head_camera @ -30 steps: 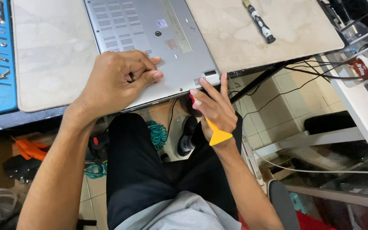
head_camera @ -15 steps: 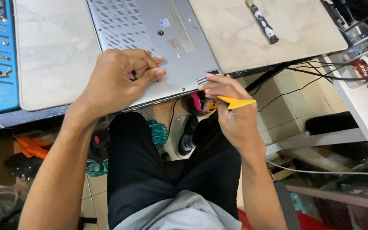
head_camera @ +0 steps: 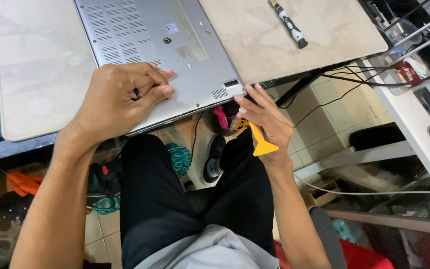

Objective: The person uses a yellow plastic pry tool to open the back cover of a silver laptop. They then use a screwdriver to remove screws and disconnect internal cables, exposing the motherboard and battery.

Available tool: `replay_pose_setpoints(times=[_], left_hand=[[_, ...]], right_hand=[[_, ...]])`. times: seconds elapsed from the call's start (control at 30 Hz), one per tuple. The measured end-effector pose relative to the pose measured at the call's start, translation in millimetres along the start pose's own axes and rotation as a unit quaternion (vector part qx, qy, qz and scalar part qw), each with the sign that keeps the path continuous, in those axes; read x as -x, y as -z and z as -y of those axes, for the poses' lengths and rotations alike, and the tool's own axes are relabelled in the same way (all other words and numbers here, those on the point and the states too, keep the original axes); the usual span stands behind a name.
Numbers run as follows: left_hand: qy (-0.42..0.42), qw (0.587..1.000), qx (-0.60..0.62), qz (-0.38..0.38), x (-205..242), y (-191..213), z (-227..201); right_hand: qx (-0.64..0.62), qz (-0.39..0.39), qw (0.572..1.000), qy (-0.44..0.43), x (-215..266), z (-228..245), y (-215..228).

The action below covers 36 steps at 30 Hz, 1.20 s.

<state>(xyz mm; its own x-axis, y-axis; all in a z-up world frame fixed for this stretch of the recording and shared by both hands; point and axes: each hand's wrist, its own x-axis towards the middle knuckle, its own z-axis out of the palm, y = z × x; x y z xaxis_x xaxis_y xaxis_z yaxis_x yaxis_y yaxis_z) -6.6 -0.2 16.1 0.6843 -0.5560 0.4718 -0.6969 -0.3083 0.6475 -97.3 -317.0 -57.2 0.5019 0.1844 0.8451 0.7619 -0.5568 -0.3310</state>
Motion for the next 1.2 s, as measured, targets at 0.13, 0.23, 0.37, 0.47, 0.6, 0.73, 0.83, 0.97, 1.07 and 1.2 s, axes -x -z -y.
replay_pose_setpoints(times=[0.13,0.23,0.37,0.47,0.6,0.73,0.83,0.97,1.07,1.2], left_hand=[[0.027,1.000,0.002,0.015,-1,3,-5],[0.028,0.999,0.006,0.015,-1,4,-6],[-0.005,1.000,0.000,0.014,-2,4,-3],[0.003,1.000,0.014,0.018,-3,5,-6],[-0.006,0.999,0.027,0.025,-3,6,-11],[0.006,0.999,0.040,0.012,-2,3,-8],[0.013,0.999,0.036,0.022,-3,2,-7],[0.014,0.999,0.033,0.016,-4,2,-7],[0.004,0.999,0.027,0.016,-4,1,-6],[0.002,1.000,0.017,0.008,-4,0,-10]], right_hand=[[0.043,0.014,0.999,-0.025,-3,4,9],[-0.028,-0.018,0.993,-0.117,-5,8,8],[-0.023,-0.063,0.990,-0.128,-8,5,10],[-0.013,0.003,0.992,-0.127,-28,13,25],[-0.051,0.019,0.992,-0.117,-26,12,25],[-0.005,-0.040,0.998,-0.043,5,-4,-5],[0.048,-0.108,0.991,0.064,13,-16,-25],[0.115,-0.150,0.971,0.144,14,-30,-36],[0.129,-0.163,0.967,0.144,17,-31,-38],[-0.013,-0.127,0.989,-0.078,19,-11,-22]])
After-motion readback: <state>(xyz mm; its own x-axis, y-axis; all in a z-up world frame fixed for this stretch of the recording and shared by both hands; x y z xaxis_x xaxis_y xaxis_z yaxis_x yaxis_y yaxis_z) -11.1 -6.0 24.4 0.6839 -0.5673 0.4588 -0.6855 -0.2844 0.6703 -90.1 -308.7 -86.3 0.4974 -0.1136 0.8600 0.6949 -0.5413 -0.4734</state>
